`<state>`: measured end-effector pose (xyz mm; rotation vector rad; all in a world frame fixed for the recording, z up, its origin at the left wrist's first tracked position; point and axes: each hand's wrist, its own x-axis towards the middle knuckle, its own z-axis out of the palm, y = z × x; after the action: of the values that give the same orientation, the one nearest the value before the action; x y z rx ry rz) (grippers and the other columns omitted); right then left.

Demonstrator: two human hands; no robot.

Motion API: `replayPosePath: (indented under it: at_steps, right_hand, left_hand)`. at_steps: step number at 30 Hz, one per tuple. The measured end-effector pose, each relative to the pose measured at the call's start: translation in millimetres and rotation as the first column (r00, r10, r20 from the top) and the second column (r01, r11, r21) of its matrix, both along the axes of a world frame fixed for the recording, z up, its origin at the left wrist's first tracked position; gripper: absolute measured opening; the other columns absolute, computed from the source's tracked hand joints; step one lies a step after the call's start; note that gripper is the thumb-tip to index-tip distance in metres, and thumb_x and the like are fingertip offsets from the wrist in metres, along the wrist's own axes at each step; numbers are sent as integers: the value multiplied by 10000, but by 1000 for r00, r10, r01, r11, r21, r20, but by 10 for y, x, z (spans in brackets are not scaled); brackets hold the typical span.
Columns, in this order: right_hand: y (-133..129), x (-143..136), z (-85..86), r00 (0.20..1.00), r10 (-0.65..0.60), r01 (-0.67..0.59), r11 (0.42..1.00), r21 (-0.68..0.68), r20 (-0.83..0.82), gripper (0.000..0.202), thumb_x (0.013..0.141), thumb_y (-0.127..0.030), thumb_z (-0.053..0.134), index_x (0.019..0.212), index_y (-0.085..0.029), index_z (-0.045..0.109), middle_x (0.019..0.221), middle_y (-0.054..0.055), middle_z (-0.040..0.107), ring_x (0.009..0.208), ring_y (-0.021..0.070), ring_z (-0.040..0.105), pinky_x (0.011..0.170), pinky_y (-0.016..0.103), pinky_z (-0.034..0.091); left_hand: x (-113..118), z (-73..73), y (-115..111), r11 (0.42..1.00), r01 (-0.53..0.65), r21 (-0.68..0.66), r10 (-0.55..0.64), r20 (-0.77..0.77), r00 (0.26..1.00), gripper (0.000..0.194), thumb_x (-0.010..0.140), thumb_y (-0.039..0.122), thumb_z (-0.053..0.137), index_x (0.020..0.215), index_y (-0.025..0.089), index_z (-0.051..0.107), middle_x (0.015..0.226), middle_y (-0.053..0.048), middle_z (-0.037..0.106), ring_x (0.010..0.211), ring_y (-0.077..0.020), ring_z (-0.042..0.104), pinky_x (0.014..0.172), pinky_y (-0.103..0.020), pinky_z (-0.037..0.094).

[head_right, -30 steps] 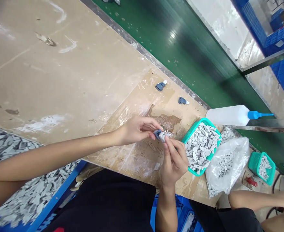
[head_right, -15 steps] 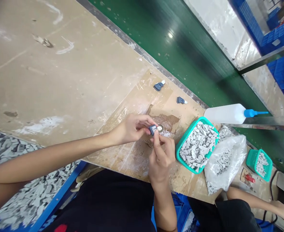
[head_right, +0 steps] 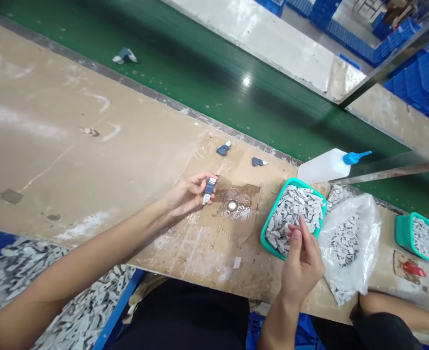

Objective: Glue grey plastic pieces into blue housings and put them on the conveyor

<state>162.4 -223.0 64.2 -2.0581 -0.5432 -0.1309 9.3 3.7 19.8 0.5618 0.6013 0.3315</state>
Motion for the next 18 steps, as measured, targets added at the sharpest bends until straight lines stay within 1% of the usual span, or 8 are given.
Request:
replayPosePath:
  at_steps: [2, 4, 7, 8, 10, 13, 16, 18]
  right_hand:
    - [-160, 152, -26, 999, -24, 22, 998, -61, -26, 435, 912, -466, 613, 1228, -182, 704, 969, 109, 748, 787, 215, 688, 734, 379, 575]
    - [-284, 293, -45, 998, -10, 0, 988, -152, -65, 414, 899, -476, 618, 1169, -183, 734, 1008, 114, 754, 867, 237, 694, 798, 396, 564]
    - [-347, 442, -56, 985, 62, -109, 948, -298, -161, 372, 890, -456, 617, 1107, -188, 755, 979, 100, 757, 819, 225, 680, 729, 361, 554]
    - [-335, 473, -56, 977, 95, -155, 930, -332, -189, 349, 894, -438, 610, 1091, -190, 757, 961, 92, 753, 786, 215, 669, 693, 347, 546]
    - [-278, 511, -55, 965, 168, -237, 891, -388, -203, 295, 902, -387, 604, 1066, -197, 758, 952, 80, 736, 801, 214, 656, 699, 345, 536]
    - [-166, 546, -59, 942, 297, -335, 821, -462, -155, 253, 894, -300, 628, 1101, -212, 743, 1015, 77, 705, 960, 240, 637, 843, 384, 524]
    - [-76, 590, -88, 888, 431, -447, 731, -515, -160, 296, 863, -226, 674, 1154, -238, 724, 1039, 63, 693, 1019, 246, 616, 896, 395, 510]
    - [-39, 623, -118, 853, 488, -504, 682, -530, -184, 313, 849, -188, 692, 1153, -252, 728, 1014, 53, 696, 1009, 241, 615, 891, 387, 510]
  left_hand:
    - [72, 56, 110, 990, -1, 139, 13, -87, 996, 241, 654, 125, 693, 890, 162, 661, 689, -20, 655, 585, -164, 650, 556, -274, 540]
    - [199, 125, 336, 909, -29, 415, 108, -168, 980, 260, 714, 213, 729, 967, 173, 678, 733, -14, 675, 625, -159, 640, 620, -292, 538]
    - [526, 190, 885, 586, -38, 809, 369, -225, 902, 353, 781, 262, 750, 1112, 193, 648, 832, 23, 696, 769, -135, 618, 763, -282, 516]
    - [662, 193, 1091, 529, -19, 849, 434, -251, 865, 391, 796, 263, 743, 1155, 170, 622, 851, 25, 700, 769, -125, 603, 788, -289, 515]
    - [938, 175, 1477, 477, 84, 875, 505, -350, 789, 439, 824, 291, 720, 1201, 106, 593, 964, 7, 714, 760, -104, 589, 792, -288, 515]
    - [1268, 123, 1891, 387, 288, 876, 547, -469, 693, 455, 886, 332, 647, 1252, 71, 575, 1176, -12, 680, 849, -93, 574, 852, -282, 490]
    - [1448, 101, 2064, 298, 513, 805, 543, -585, 602, 477, 962, 330, 510, 1335, 33, 506, 1300, -50, 599, 1013, -123, 523, 1014, -317, 402]
    - [1486, 127, 2057, 257, 612, 748, 482, -648, 590, 534, 979, 314, 454, 1384, -32, 425, 1368, -111, 525, 1162, -184, 448, 1112, -383, 298]
